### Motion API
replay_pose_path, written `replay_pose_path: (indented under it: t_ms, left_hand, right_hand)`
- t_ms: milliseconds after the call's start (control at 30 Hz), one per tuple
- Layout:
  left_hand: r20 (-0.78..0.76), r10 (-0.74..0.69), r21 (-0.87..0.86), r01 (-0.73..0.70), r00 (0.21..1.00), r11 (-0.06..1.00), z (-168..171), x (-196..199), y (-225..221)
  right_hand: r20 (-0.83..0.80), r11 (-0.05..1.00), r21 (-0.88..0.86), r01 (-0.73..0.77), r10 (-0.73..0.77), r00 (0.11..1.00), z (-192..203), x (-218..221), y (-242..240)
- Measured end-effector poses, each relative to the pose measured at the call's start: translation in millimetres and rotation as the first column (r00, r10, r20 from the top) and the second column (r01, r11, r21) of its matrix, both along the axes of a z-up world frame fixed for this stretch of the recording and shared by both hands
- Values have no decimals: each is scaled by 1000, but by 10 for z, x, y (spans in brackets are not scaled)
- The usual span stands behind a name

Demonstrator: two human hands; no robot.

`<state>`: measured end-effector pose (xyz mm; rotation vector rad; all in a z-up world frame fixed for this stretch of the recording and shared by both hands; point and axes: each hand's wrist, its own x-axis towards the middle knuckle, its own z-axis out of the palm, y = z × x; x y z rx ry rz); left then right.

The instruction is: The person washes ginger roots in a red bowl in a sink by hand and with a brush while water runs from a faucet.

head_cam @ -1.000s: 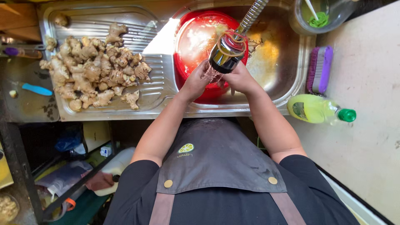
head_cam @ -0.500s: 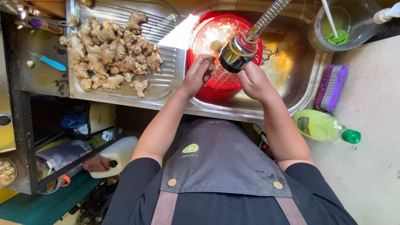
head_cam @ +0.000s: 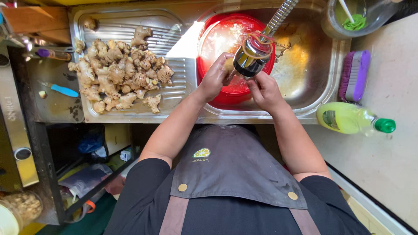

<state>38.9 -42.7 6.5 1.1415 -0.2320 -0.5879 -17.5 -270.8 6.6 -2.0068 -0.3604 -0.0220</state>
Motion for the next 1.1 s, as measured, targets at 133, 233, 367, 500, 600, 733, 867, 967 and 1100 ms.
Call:
replay_pose_path:
  t_ms: [133, 233, 367, 500, 600, 733, 867, 967, 1100]
  left_hand:
    - [-15, -42, -59, 41, 999, 997, 93, 52, 160]
    - [-78, -93, -73, 88, 993, 993, 134, 149, 133]
    - [16, -34, 25, 34, 999, 999, 127, 180, -29]
    - [-122, 111, -133, -127, 986, 983, 4, 187, -189]
    - [-251, 166, -191, -217, 954, 957, -107, 152, -285]
    - [-82, 294, -63, -299, 952, 952, -252, 119, -391]
    - [207, 374, 20, -386, 904, 922, -403, 40, -478]
    - [398, 367, 12, -404, 841, 915, -409, -177, -646]
    - [47, 397, -162, -386, 916, 908, -257, -58, -712]
  right_hand:
    - [32, 992, -74, 101, -98, 995, -80, 60, -219]
    - [-269, 959, 148, 242, -197, 943, -190, -98, -168]
    - [-402, 721, 645, 255, 36, 915, -83, -212, 261]
    - [-362, 683, 720, 126, 214, 907, 63, -241, 482]
    - [-418, 716, 674, 181, 167, 893, 42, -175, 492]
    - [-333, 971, 226, 79, 1, 943, 35, -150, 520]
    - [-92, 996, 83, -23, 30, 995, 124, -128, 364]
    - [-178, 996, 90, 1, 15, 984, 70, -54, 208]
    - [-265, 970, 195, -144, 194, 945, 22, -310, 167]
